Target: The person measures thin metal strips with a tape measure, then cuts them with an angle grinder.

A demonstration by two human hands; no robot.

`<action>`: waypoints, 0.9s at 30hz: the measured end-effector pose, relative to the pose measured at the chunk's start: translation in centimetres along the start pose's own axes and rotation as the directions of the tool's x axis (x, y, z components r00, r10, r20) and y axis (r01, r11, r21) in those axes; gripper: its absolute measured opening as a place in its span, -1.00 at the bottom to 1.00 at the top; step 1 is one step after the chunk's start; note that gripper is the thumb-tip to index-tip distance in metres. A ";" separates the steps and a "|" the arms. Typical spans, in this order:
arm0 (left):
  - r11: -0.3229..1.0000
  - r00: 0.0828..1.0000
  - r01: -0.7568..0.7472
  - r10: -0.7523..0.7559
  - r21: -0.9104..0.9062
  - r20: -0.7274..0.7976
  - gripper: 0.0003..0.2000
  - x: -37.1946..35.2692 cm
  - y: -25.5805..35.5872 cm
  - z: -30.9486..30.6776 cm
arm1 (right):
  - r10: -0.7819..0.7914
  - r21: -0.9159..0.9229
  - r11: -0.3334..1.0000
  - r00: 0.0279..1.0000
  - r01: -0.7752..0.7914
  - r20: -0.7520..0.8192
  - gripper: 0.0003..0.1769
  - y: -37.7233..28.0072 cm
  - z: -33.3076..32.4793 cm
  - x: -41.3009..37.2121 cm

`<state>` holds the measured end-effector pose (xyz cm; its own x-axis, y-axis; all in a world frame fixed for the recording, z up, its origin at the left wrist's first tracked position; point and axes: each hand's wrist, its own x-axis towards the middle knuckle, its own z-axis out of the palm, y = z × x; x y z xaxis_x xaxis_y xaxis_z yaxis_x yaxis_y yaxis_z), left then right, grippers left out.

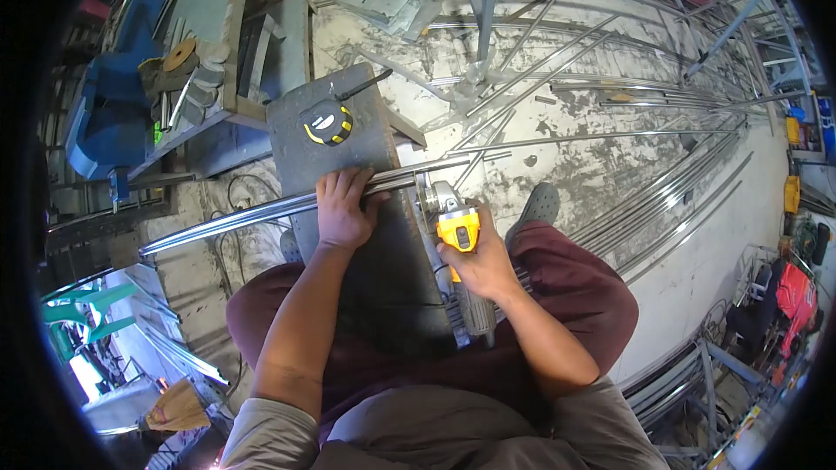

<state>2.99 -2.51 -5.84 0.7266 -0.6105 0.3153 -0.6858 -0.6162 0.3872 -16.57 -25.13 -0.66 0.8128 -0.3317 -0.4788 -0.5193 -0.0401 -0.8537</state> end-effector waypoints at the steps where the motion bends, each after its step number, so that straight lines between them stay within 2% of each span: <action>1: 1.000 1.000 0.000 0.000 0.003 0.001 -0.51 0.0 0.0 0.0 | -0.005 -0.005 1.000 1.000 0.005 -0.002 -0.01 0.2 0.0 0.0; 11: 1.000 1.000 0.003 -0.003 -0.004 0.006 -0.51 -0.1 0.0 0.0 | -0.010 -0.029 1.000 1.000 0.010 0.006 -0.02 -0.7 0.1 0.2; 14: 1.000 1.000 -0.014 0.014 0.008 -0.010 -0.51 0.0 -0.2 0.1 | 0.036 0.002 0.999 0.999 -0.037 0.023 -0.01 -0.8 0.0 0.2; 17: 1.000 1.000 -0.012 0.012 0.011 -0.006 -0.52 -0.1 -0.1 0.2 | -0.049 -0.071 0.996 0.999 0.049 0.001 0.01 -0.2 -0.1 0.5; 20: 0.999 1.000 -0.028 0.028 0.020 -0.008 -0.51 -0.1 -0.1 0.2 | -0.099 -0.067 0.993 0.995 0.098 -0.012 0.05 -0.1 0.0 0.7; 23: 0.999 1.000 -0.030 0.030 0.028 0.000 -0.51 -0.1 -0.1 0.2 | -0.034 -0.060 0.998 0.999 0.034 -0.002 0.05 -0.8 0.0 0.7; 27: 0.999 0.999 -0.034 0.034 0.028 -0.007 -0.51 -0.2 -0.2 0.3 | -0.047 -0.077 0.996 0.999 0.046 -0.012 0.04 -0.9 0.1 0.6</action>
<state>2.98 -2.40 -6.22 0.7030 -0.6278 0.3341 -0.7110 -0.6088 0.3519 -15.57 -25.26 -0.19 0.8329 -0.3410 -0.4359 -0.5005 -0.1279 -0.8562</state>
